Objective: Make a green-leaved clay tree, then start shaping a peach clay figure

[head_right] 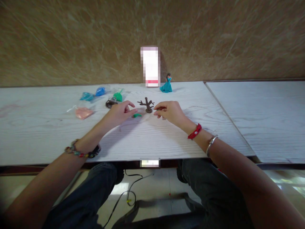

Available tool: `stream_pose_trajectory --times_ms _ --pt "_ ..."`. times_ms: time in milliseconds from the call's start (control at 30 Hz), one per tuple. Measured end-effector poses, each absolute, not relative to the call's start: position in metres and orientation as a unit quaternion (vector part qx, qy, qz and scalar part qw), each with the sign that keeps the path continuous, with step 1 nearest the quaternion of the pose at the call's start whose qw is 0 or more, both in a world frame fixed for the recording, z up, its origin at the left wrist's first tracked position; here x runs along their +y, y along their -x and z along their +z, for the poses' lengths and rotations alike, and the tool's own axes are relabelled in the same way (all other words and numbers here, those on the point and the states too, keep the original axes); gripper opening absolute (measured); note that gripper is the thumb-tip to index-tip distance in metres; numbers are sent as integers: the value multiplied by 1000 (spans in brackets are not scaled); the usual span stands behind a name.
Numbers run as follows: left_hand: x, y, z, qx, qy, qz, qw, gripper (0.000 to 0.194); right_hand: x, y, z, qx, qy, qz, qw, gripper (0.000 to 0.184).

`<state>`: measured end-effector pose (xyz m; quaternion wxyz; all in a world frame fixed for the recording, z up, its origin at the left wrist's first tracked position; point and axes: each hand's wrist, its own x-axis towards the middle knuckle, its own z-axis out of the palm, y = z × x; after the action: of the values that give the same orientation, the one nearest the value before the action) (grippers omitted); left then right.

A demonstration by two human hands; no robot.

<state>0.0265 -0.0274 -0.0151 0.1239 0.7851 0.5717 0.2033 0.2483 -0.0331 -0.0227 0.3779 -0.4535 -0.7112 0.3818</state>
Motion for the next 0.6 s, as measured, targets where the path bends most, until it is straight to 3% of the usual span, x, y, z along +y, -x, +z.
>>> stream_pose_trajectory --times_ms 200,367,600 --pt "-25 -25 -18 570 -788 196 124 33 -30 -250 -26 -686 483 429 335 9" --pt "-26 -25 -17 566 -789 201 128 28 -30 -249 -28 -683 438 468 352 4" --pt "-34 -34 -9 536 -807 221 112 18 -38 -244 -23 -762 455 329 323 17"
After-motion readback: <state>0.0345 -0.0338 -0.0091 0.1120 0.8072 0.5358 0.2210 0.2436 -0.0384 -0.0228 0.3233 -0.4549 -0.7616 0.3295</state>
